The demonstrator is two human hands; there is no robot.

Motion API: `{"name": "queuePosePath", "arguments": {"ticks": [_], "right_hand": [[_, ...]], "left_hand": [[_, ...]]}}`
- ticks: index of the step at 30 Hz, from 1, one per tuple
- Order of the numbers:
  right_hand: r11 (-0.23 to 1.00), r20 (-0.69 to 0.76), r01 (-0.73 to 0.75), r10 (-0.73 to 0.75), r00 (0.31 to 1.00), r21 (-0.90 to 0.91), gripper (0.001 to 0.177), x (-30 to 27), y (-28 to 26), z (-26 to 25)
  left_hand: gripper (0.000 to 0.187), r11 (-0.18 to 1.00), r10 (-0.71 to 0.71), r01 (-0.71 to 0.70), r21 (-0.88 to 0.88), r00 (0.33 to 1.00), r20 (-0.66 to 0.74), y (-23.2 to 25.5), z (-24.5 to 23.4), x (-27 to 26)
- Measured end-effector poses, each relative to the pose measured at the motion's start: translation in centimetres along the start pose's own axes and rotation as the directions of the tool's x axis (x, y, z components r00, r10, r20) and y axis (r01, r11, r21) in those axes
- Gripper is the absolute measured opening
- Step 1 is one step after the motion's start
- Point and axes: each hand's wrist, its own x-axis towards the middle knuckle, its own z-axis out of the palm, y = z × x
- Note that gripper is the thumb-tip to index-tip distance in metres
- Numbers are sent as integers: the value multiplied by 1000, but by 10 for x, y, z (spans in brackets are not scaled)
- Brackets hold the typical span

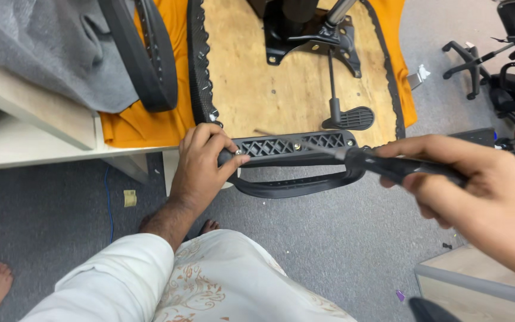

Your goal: The person uses a screwdriver to tighten screws into a black plastic chair armrest that is placed on an overturned chair seat. The person holds the armrest with one hand and turns the screwdriver with the other to secure the screws.

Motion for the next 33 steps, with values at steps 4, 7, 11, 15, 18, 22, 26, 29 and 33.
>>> {"name": "queuePosePath", "arguments": {"ticks": [4,7,11,15,18,22,26,29,33], "right_hand": [[983,-134,10,15,991,183,42,1,23,6],[956,-146,30,13,989,292,43,-4,39,18],[887,-129,30,34,991,461,44,-10,52,32],[844,-138,-14,104,985,536,44,-15,72,35],[865,-172,-36,141,975,500,45,-15,83,32],[920,-186,-135,215,959,367,39,-16,84,27],[967,-132,-173,199,971,184,39,-15,64,28],[985,-91,-164,168,982,55,37,-14,47,28],[992,-73,-113,109,991,-59,33,-17,24,29]], "left_hand": [[11,996,-28,25,91,999,36,1,-1,-3],[8,988,17,-28,154,997,72,2,0,-6],[20,988,-2,-12,155,996,89,7,0,-8],[41,982,-159,154,112,986,45,13,4,0],[36,924,-247,232,305,969,11,20,9,7],[26,923,-341,320,215,937,70,17,14,11],[33,962,-270,264,71,957,108,-5,8,10],[35,972,-230,231,-31,973,31,-19,12,3],[47,855,-518,507,-109,827,-218,-25,28,-10]]}}
